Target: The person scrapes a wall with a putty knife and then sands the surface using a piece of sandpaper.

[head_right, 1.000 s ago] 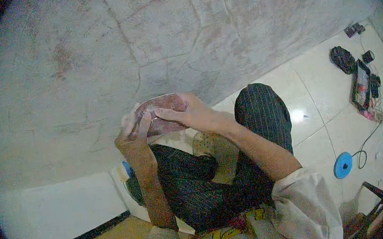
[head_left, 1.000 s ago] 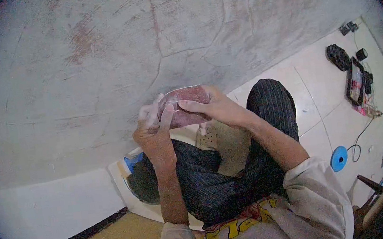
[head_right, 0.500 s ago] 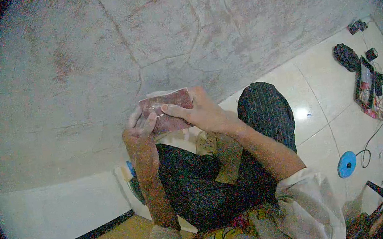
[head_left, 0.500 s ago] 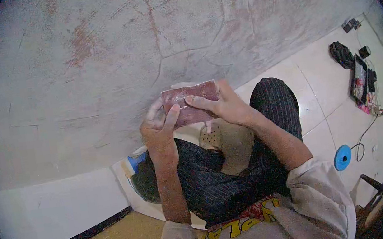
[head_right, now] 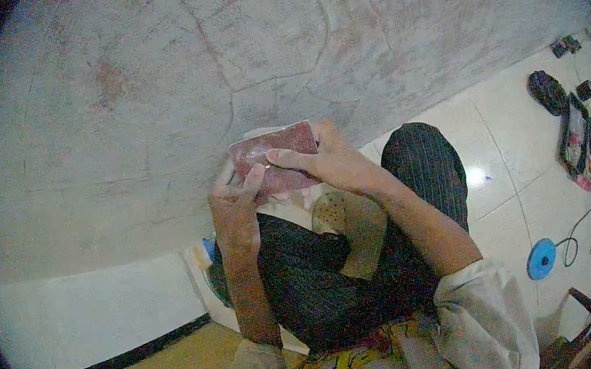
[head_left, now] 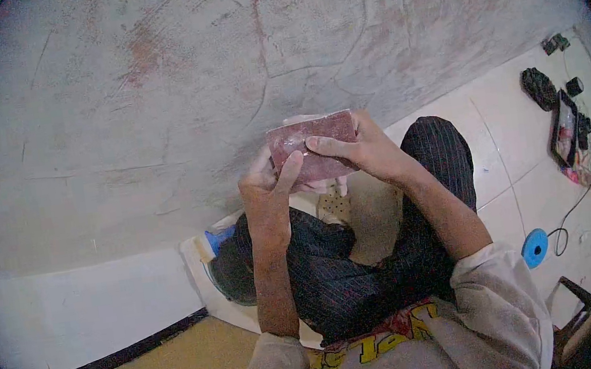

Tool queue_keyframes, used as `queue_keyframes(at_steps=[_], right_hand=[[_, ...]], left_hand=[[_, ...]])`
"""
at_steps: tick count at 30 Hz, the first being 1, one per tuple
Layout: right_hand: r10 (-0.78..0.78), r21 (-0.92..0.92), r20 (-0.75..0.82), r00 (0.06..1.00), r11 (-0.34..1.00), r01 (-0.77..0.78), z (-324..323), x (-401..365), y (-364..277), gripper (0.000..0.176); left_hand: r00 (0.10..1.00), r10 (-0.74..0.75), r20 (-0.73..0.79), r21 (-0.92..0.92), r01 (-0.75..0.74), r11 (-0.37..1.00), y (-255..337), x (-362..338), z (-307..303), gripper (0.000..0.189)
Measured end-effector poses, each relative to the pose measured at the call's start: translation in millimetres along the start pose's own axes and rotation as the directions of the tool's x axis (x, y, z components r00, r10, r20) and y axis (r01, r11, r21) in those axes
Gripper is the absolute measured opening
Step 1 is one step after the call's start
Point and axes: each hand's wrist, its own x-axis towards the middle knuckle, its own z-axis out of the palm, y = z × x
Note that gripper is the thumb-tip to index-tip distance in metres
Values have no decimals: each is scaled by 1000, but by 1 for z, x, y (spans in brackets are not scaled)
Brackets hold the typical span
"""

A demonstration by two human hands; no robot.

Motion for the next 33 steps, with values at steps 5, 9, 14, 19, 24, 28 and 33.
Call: queue_keyframes(at_steps=[5, 9, 14, 19, 24, 28, 33], right_hand=[[39, -36, -20, 999, 999, -40, 3, -2, -6, 28], [17, -27, -10, 1000, 999, -18, 1, -1, -6, 29], [-19, -139, -29, 999, 990, 15, -2, 1, -1, 30], [-27, -161, -34, 999, 987, 21, 2, 3, -2, 32], [-18, -194, -54, 998, 981, 8, 0, 2, 2, 33], [11, -152, -18, 1000, 988, -14, -1, -1, -4, 33], [-2, -177, -5, 1000, 984, 1, -2, 0, -6, 30]], left_hand=[[999, -44, 9, -16, 44, 999, 4, -1, -3, 33], [999, -35, 2, 14, 35, 999, -1, 1, -4, 35], [999, 47, 4, 59, -47, 997, -6, 2, -6, 34], [1000, 6, -20, -24, -6, 1000, -6, 1, -6, 33], [997, 64, -33, 48, -62, 997, -1, -1, -3, 40], [999, 43, -33, -28, -43, 999, -3, -3, -5, 34], [999, 25, -24, 15, -24, 1000, 1, -3, -6, 34]])
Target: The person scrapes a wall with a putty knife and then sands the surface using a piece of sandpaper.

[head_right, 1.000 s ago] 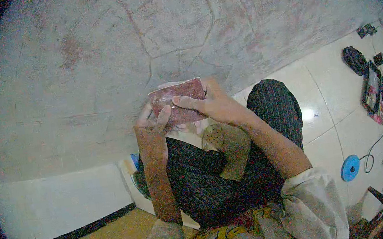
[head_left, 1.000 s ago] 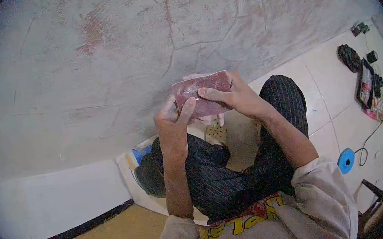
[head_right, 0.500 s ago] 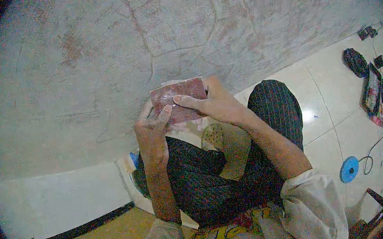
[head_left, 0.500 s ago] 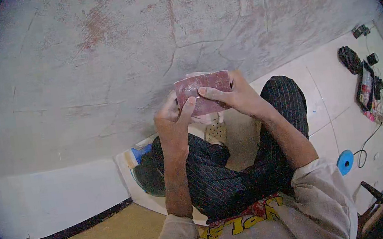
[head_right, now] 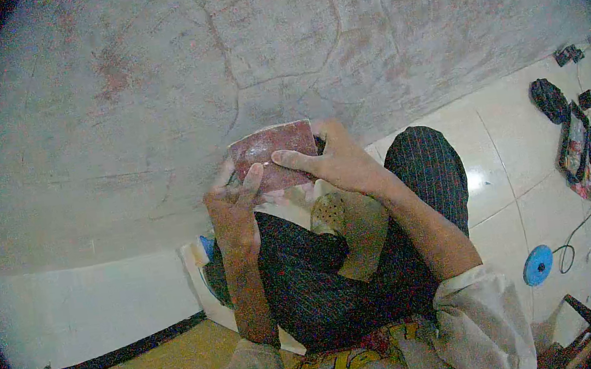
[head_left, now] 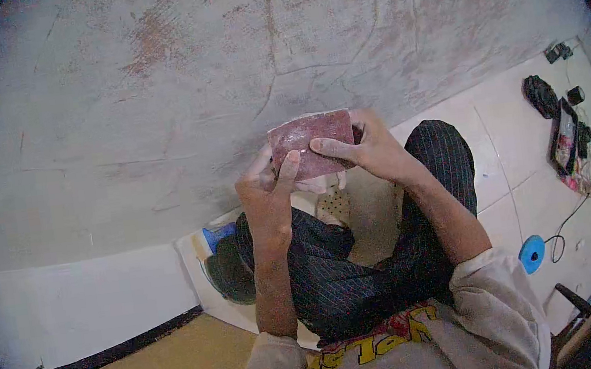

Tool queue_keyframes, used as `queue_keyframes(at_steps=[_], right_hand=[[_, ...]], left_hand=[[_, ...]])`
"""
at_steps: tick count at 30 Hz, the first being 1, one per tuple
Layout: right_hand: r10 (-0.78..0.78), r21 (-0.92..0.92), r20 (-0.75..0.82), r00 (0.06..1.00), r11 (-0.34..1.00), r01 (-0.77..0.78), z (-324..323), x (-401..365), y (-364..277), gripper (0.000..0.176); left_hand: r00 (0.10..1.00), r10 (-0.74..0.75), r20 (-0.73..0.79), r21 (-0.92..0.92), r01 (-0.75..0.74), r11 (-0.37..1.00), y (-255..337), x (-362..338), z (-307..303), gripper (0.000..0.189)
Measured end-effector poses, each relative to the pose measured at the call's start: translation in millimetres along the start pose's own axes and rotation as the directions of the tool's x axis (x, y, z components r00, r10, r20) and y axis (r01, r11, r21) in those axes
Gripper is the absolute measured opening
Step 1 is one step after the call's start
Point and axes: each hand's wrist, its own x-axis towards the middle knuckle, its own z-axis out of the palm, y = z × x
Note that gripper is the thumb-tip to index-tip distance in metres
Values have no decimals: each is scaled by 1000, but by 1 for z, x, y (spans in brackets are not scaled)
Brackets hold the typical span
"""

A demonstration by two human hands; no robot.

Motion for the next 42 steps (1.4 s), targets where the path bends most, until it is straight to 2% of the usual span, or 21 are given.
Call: queue_keyframes(at_steps=[2, 4, 8, 15, 17, 19, 21, 22, 23, 25, 27, 28, 32, 33, 34, 35, 36, 37, 38, 40, 42], right_hand=[[-5, -23, -1, 1000, 1000, 5, 0, 1, 1, 27], [8, -4, -3, 1000, 1000, -8, 0, 0, -1, 27], [-34, 8, -13, 999, 999, 34, 1, 3, 6, 26], [-46, -39, -14, 999, 998, 46, 1, 2, 4, 26], [17, 5, 4, 1000, 1000, -17, 5, 0, 2, 28], [-37, 46, -56, 998, 998, 39, 16, 3, 9, 29], [-87, 83, -120, 989, 992, 97, 23, 5, 16, 31], [-28, -42, -155, 988, 999, 22, 25, 6, 19, 32], [27, -164, -196, 980, 985, -59, 26, 5, 21, 33], [15, -99, -184, 983, 994, -34, 30, 6, 26, 34], [-2, -36, -172, 985, 999, -4, 29, 5, 25, 36], [-24, -102, -166, 986, 995, 7, 27, 4, 21, 35], [-91, -188, -151, 984, 980, 62, 26, 9, 31, 32], [-92, -190, -155, 984, 980, 62, 27, 7, 27, 32], [-24, -99, -167, 986, 995, 7, 29, 4, 20, 31], [47, -6, -174, 984, 999, -49, 30, 1, 16, 30], [49, -6, -180, 982, 999, -51, 34, 2, 20, 30], [-58, 5, -332, 942, 998, 63, 38, 4, 27, 30], [-155, -2, -476, 866, 984, 175, 39, 4, 31, 30], [-164, 72, -664, 730, 957, 280, 27, 5, 22, 34], [-278, -91, -849, 450, 915, 393, -2, 9, 11, 36]], left_hand=[[1000, -22, 15, -23, 22, 999, -2, 1, -1, 34], [997, 1, -72, 93, 5, 996, -8, 4, -2, 34], [998, 68, -4, 72, -67, 995, 1, 0, 1, 34], [990, 137, -13, 210, -131, 969, -2, 1, 0, 31], [986, 162, -33, 247, -149, 957, -10, 1, -2, 30], [931, 364, 20, 699, -273, 661, -17, 4, -6, 27], [931, 360, 60, 771, -272, 576, -18, 3, -4, 27], [931, 353, 96, 833, -269, 484, -17, 3, -2, 27], [931, 350, 100, 832, -271, 484, -16, 3, -1, 27], [957, 288, 44, 719, -231, 655, -15, 4, -1, 28], [941, 337, 35, 760, -243, 602, -21, 5, -5, 29], [922, 385, 27, 798, -252, 547, -25, 6, -8, 30], [891, 453, 35, 765, -315, 562, -33, 10, -11, 31], [933, 359, -7, 709, -249, 660, -20, 7, -5, 33], [966, 257, -38, 645, -173, 745, -13, 6, 0, 35], [966, 256, -33, 643, -175, 746, -18, 9, -1, 35], [932, 361, -27, 678, -248, 692, -23, 12, -3, 36], [887, 462, -15, 711, -315, 629, -27, 14, -3, 37], [888, 459, -10, 709, -318, 630, -28, 12, -4, 37], [958, 280, -69, 623, -178, 762, -9, 7, 3, 39], [972, 223, -68, 588, -141, 796, -3, 4, 4, 37]])
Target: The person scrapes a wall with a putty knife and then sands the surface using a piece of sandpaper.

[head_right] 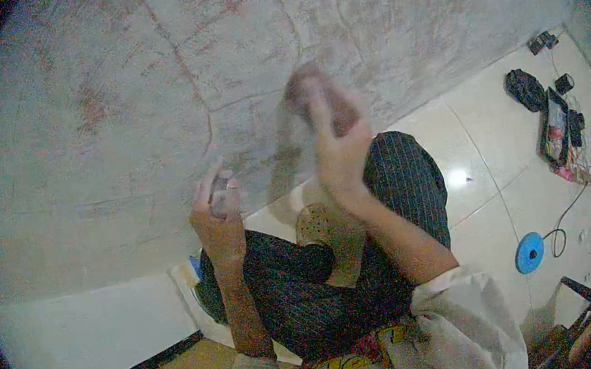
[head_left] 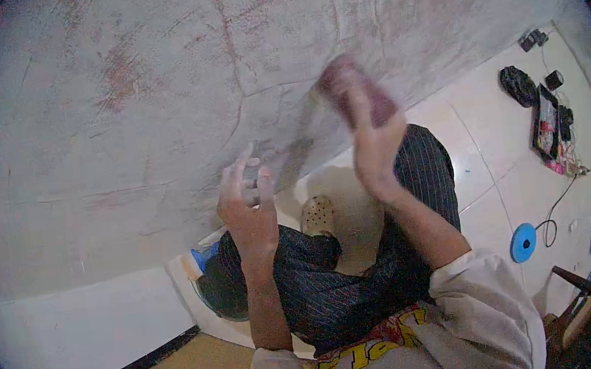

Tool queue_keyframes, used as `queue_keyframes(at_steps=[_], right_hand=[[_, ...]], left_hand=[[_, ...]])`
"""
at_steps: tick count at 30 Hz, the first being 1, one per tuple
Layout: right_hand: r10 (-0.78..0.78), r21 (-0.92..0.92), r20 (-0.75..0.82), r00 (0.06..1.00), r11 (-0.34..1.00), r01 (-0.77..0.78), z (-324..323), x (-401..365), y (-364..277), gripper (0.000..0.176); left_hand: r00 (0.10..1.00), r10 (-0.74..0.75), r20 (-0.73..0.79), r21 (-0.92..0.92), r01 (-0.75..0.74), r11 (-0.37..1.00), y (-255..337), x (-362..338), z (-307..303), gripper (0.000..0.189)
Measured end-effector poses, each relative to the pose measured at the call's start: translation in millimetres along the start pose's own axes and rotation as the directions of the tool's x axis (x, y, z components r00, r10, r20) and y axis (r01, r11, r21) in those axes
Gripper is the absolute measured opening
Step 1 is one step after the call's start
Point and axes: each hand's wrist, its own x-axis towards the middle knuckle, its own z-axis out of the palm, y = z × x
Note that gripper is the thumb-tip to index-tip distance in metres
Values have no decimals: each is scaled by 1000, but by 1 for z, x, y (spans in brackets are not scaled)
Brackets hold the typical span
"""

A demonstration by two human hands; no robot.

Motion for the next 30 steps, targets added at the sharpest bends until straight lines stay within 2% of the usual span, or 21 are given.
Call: queue_keyframes(at_steps=[2, 3, 5, 7, 9, 11, 13, 14, 16, 17, 19, 20, 21, 22, 23, 25, 26, 27, 28, 29, 30], right_hand=[[-102, -249, -157, 982, 967, 61, -17, 31, -12, 37], [-136, -297, -234, 963, 953, 62, -25, 44, -4, 35], [-185, -429, -197, 963, 899, 85, -34, 61, 14, 33], [-98, -259, -149, 984, 964, 57, -22, 58, 29, 31], [-121, -303, 112, 986, 941, 150, -10, 44, 38, 33], [-27, -484, 377, 926, 846, 222, 7, 20, 49, 32], [-188, -448, 531, 826, 765, 462, 17, -3, 59, 31], [-185, -459, 521, 834, 763, 456, 18, -5, 61, 31], [-155, -425, 336, 929, 855, 296, 21, -2, 63, 27], [-152, -428, 336, 930, 854, 294, 22, 0, 65, 27], [31, -353, 151, 988, 935, 24, 24, 3, 66, 25], [36, -356, 148, 988, 934, 19, 26, -2, 68, 25], [-149, -399, 269, 951, 882, 251, 30, -8, 71, 24], [-321, -408, 394, 861, 778, 477, 32, -9, 72, 23], [-325, -409, 392, 861, 777, 479, 31, -6, 74, 23], [-132, -381, 125, 983, 909, 170, 28, 7, 66, 22], [-130, -383, 131, 983, 908, 171, 28, 7, 69, 22], [-309, -432, 238, 921, 816, 385, 27, 5, 72, 21], [-468, -449, 350, 811, 676, 584, 26, 6, 74, 21], [-469, -448, 355, 809, 674, 587, 23, 12, 76, 21], [-315, -474, 192, 930, 800, 369, 21, 22, 69, 22]], left_hand=[[998, -56, 27, -42, 57, 997, 2, -1, 0, 35], [1000, 1, 19, 13, -1, 1000, 3, -1, 1, 32], [998, 56, 21, 67, -57, 996, 4, -2, 4, 30], [999, 12, 48, -7, -12, 1000, 8, -2, 5, 28], [995, 83, 58, 21, -85, 996, 4, 0, 9, 28], [986, 150, 72, 49, -153, 987, 3, 0, 10, 28], [992, 114, 57, 16, -115, 993, 6, -3, 13, 29], [991, 117, 71, 13, -118, 993, 6, -4, 14, 29], [993, 94, 66, 2, -94, 996, 1, -4, 12, 26], [993, 91, 69, 1, -91, 996, -2, -3, 12, 26], [998, 37, 54, 27, -39, 999, -6, -2, 11, 25], [998, 34, 59, 28, -36, 999, -6, -3, 10, 25], [997, 13, 72, 21, -14, 1000, -4, -4, 8, 25], [997, -1, 81, 11, 0, 1000, -3, -2, 8, 25], [997, 4, 82, 9, -5, 1000, -3, -3, 7, 25], [996, 69, 57, 43, -71, 997, -5, -4, 4, 26], [997, 63, 53, 40, -65, 997, -7, -5, 3, 26], [992, 109, 58, 97, -114, 989, -9, -5, 2, 26], [985, 160, 64, 151, -168, 974, -9, -4, 2, 26], [986, 158, 60, 147, -165, 975, -7, -5, 2, 26], [989, 130, 65, 102, -136, 985, 0, -6, 1, 27]])
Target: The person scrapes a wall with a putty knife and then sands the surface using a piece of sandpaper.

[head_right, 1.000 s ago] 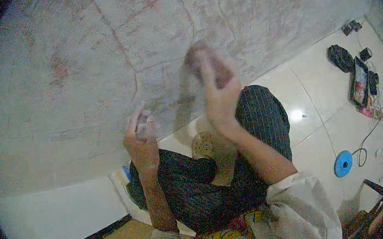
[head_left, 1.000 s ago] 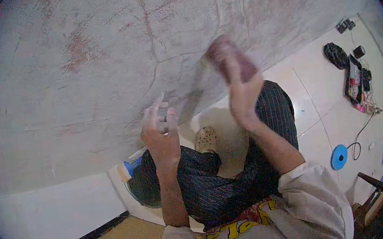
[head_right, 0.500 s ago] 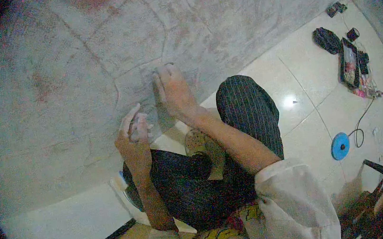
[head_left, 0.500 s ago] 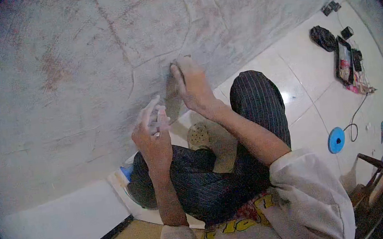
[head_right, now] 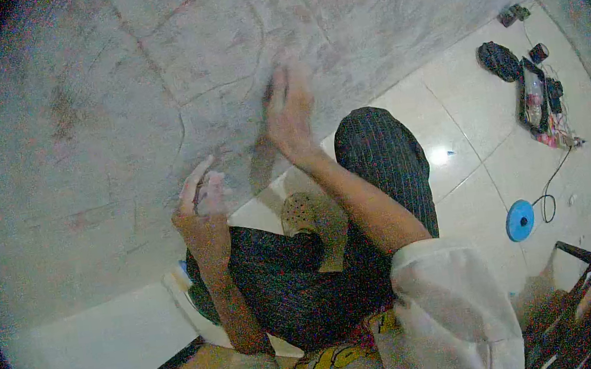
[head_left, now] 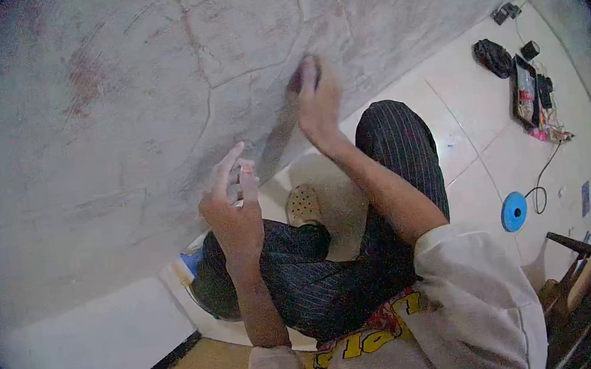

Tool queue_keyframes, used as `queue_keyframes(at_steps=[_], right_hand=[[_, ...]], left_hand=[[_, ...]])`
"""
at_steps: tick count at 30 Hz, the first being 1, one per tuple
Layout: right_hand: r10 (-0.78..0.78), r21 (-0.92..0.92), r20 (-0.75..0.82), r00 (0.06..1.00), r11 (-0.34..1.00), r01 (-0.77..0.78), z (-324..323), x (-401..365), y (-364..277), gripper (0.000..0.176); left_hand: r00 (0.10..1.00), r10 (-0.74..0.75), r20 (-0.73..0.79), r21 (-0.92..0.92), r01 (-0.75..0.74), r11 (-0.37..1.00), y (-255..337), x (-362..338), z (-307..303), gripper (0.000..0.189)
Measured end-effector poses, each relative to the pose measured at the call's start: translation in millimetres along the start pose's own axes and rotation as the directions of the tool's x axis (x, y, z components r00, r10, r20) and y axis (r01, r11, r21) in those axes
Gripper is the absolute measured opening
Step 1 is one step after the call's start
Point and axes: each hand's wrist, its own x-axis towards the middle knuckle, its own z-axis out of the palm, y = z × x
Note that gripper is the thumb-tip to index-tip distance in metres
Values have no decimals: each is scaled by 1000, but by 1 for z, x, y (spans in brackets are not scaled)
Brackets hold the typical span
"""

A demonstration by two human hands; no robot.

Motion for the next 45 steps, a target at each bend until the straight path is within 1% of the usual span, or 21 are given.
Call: queue_keyframes(at_steps=[1, 2, 4, 5, 7, 8, 10, 11, 14, 15, 17, 19, 21, 23, 24, 25, 28, 31, 39, 43, 45], right_hand=[[245, 58, -46, 969, 969, -242, -3, 7, -3, 22], [238, 64, -35, 971, 970, -235, -4, 2, -4, 22], [-90, 17, 139, 986, 996, 88, -6, -10, -10, 29], [-105, 23, 141, 984, 994, 103, -7, -3, -8, 29], [338, 157, 12, 941, 929, -336, -12, 11, -15, 32], [331, 156, 20, 944, 931, -330, -10, 6, -12, 32], [26, 20, 12, 1000, 999, -27, -3, -7, -5, 33], [16, 23, 7, 1000, 1000, -16, -3, -3, -1, 33], [401, 220, -44, 915, 898, -382, -5, 11, -3, 31], [398, 222, -40, 916, 898, -380, -5, 8, -4, 31], [16, -23, 140, 990, 1000, -12, -7, -7, -5, 34], [90, 26, 130, 987, 995, -94, -11, -2, -13, 31], [326, 214, 110, 939, 915, -342, -8, 4, -7, 30], [304, 112, 145, 942, 940, -321, -9, -3, -2, 31], [281, 8, 181, 942, 958, -287, -10, -2, -6, 32], [282, 8, 182, 942, 958, -288, -11, -1, -8, 32], [336, 131, 101, 937, 929, -347, -14, 3, -12, 37], [289, 2, 207, 935, 955, -295, -10, -2, -1, 39], [345, 159, 177, 922, 914, -373, -9, 0, -5, 41], [388, 104, 224, 894, 903, -418, -7, 0, -6, 39], [357, 55, 139, 924, 929, -367, -8, -7, -19, 39]], left_hand=[[1000, -28, 3, -48, 28, 998, 4, 0, -1, 28], [999, -34, -10, -48, 34, 998, 4, -2, -1, 28], [1000, -9, 3, -72, 9, 997, 2, 0, -1, 27], [1000, -7, -12, -77, 6, 997, -2, 2, 0, 27], [1000, -21, -3, -112, 21, 993, -11, 0, 2, 25], [1000, -26, -12, -116, 24, 993, -12, 0, 3, 25], [998, 44, -49, -117, -49, 992, -11, 0, 3, 24], [997, 52, -56, -120, -58, 991, -10, 1, 3, 24], [998, 45, -50, -140, -51, 989, -10, 1, 2, 23], [998, 30, -61, -172, -41, 984, -10, 0, 5, 21], [997, 26, -71, -197, -40, 980, -11, 0, 6, 20], [997, 31, -75, -170, -43, 985, -11, 0, 7, 20], [989, 104, -104, -99, -115, 988, -14, 1, 7, 21], [974, 189, -125, -26, -194, 981, -13, 2, 7, 21], [989, 105, -102, -84, -114, 990, -11, 1, 7, 22], [997, 15, -74, -141, -26, 990, -10, 0, 7, 24], [999, 19, -34, -97, -22, 995, -2, -2, 3, 25], [1000, -23, 1, -117, 23, 993, -1, -1, 3, 26], [998, 68, -15, -82, -69, 994, -10, -1, 4, 25], [1000, 14, -12, -137, -16, 990, -8, -1, 5, 25], [1000, 7, -7, -128, -8, 992, -4, -2, 3, 25]])
